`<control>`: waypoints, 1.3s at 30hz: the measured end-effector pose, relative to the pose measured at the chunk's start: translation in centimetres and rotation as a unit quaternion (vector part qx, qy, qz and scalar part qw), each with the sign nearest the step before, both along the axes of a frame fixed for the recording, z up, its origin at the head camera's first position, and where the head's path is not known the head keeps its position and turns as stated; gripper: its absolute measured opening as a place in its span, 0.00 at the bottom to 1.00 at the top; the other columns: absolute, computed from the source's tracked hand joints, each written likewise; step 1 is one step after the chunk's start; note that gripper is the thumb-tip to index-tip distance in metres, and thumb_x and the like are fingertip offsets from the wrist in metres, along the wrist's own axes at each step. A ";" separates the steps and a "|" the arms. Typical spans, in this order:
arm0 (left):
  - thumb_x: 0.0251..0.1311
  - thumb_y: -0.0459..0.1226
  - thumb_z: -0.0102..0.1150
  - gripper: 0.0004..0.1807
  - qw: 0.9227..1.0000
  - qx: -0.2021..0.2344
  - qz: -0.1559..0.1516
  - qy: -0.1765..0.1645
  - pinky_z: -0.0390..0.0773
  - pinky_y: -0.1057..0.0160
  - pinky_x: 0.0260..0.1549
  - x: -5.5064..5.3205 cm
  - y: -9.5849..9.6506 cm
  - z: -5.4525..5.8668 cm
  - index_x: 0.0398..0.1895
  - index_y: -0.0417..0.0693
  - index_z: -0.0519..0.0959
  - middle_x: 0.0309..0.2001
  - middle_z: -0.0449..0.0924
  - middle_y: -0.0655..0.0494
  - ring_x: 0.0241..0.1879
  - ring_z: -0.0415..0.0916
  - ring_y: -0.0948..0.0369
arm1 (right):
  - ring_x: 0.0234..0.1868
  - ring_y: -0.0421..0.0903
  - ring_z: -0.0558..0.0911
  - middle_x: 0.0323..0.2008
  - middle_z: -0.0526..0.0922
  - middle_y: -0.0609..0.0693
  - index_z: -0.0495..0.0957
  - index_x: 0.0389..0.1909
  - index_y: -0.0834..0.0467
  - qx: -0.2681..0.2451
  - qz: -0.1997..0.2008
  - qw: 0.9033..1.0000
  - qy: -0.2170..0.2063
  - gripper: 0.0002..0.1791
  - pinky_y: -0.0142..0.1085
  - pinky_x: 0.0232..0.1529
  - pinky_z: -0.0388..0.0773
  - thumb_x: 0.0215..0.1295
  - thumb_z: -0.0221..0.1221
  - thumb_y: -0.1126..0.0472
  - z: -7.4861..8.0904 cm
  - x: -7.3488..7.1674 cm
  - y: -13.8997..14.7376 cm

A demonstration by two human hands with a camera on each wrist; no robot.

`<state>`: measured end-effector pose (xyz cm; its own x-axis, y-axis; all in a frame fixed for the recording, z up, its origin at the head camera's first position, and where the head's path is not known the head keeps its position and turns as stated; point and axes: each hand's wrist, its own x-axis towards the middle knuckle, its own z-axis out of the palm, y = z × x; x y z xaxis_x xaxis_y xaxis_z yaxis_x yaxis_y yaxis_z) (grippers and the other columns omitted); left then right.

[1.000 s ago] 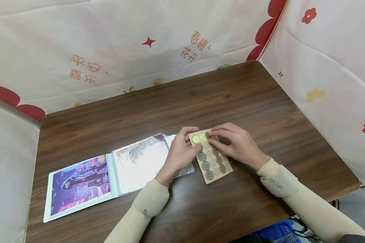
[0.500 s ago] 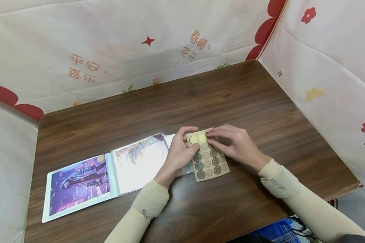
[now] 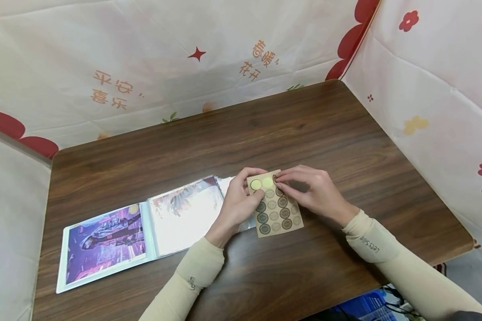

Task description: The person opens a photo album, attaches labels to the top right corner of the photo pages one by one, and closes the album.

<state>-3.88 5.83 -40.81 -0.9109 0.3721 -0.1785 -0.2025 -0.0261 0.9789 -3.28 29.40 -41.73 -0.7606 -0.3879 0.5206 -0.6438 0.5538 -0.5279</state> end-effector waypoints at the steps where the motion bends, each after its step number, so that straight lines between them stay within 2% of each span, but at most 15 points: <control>1: 0.65 0.22 0.57 0.25 1.000 0.000 0.000 0.002 0.92 0.57 0.37 0.0 0.0 0.0 0.64 0.48 0.79 0.47 0.89 0.40 0.38 0.92 0.52 | 0.52 0.47 0.92 0.49 0.94 0.48 0.93 0.47 0.55 0.001 0.000 1.000 -0.004 0.14 0.22 0.64 0.79 0.61 0.76 0.70 0.0 0.0 0.0; 5: 0.65 0.22 0.56 0.26 1.000 0.006 0.000 0.008 0.92 0.56 0.37 0.1 0.0 -0.1 0.64 0.48 0.79 0.48 0.89 0.39 0.40 0.92 0.51 | 0.52 0.48 0.91 0.48 0.94 0.48 0.92 0.47 0.56 -0.001 -0.003 1.000 -0.010 0.14 0.22 0.64 0.78 0.62 0.75 0.70 -0.1 0.1 0.0; 10: 0.65 0.21 0.56 0.27 1.000 0.009 -0.003 0.017 0.92 0.54 0.38 0.1 0.1 -0.1 0.65 0.49 0.79 0.49 0.90 0.39 0.41 0.93 0.49 | 0.48 0.48 0.91 0.45 0.93 0.49 0.91 0.45 0.57 -0.002 -0.011 1.000 0.006 0.13 0.21 0.61 0.79 0.61 0.75 0.73 -0.3 0.1 -0.1; 18: 0.64 0.21 0.56 0.30 0.998 -0.027 0.007 0.053 0.92 0.52 0.34 0.1 0.1 -0.3 0.66 0.53 0.80 0.43 0.92 0.41 0.36 0.93 0.46 | 0.46 0.43 0.90 0.44 0.93 0.46 0.90 0.44 0.57 0.013 -0.031 0.999 0.002 0.09 0.22 0.56 0.81 0.65 0.73 0.70 -0.1 0.1 -0.1; 22: 0.64 0.22 0.58 0.29 0.997 -0.050 0.014 0.062 0.91 0.53 0.34 0.1 0.1 -0.3 0.65 0.55 0.81 0.42 0.92 0.43 0.35 0.92 0.49 | 0.45 0.42 0.90 0.43 0.93 0.45 0.89 0.43 0.57 0.007 -0.031 1.000 0.002 0.09 0.24 0.55 0.83 0.65 0.72 0.70 -0.1 0.0 0.0; 25: 0.64 0.22 0.59 0.29 0.995 -0.064 0.018 0.069 0.90 0.58 0.34 0.2 0.2 -0.3 0.66 0.53 0.81 0.42 0.92 0.45 0.35 0.92 0.52 | 0.45 0.41 0.90 0.42 0.93 0.45 0.89 0.43 0.58 0.001 -0.031 0.999 0.011 0.09 0.23 0.55 0.83 0.65 0.72 0.71 -0.2 -0.1 0.0; 29: 0.64 0.23 0.59 0.28 0.993 -0.081 0.021 0.080 0.88 0.63 0.34 0.2 0.3 -0.3 0.67 0.50 0.80 0.44 0.92 0.45 0.36 0.92 0.52 | 0.44 0.42 0.90 0.41 0.93 0.46 0.89 0.42 0.60 -0.004 -0.036 0.999 0.025 0.09 0.23 0.54 0.83 0.64 0.72 0.73 -0.2 -0.2 0.0; 33: 0.65 0.24 0.60 0.28 0.991 -0.097 0.024 0.087 0.88 0.65 0.34 0.1 0.4 -0.4 0.67 0.50 0.80 0.44 0.91 0.45 0.36 0.92 0.53 | 0.43 0.42 0.90 0.40 0.93 0.46 0.89 0.42 0.60 -0.007 -0.041 0.999 0.026 0.09 0.23 0.54 0.83 0.63 0.72 0.73 -0.2 -0.2 0.1; 39: 0.65 0.26 0.63 0.28 0.985 -0.138 0.024 0.099 0.86 0.65 0.37 0.1 0.4 -0.5 0.67 0.53 0.80 0.44 0.90 0.49 0.34 0.87 0.63 | 0.43 0.43 0.91 0.40 0.93 0.47 0.90 0.42 0.60 -0.006 -0.046 0.999 0.017 0.08 0.23 0.53 0.83 0.64 0.73 0.72 -0.3 -0.2 0.3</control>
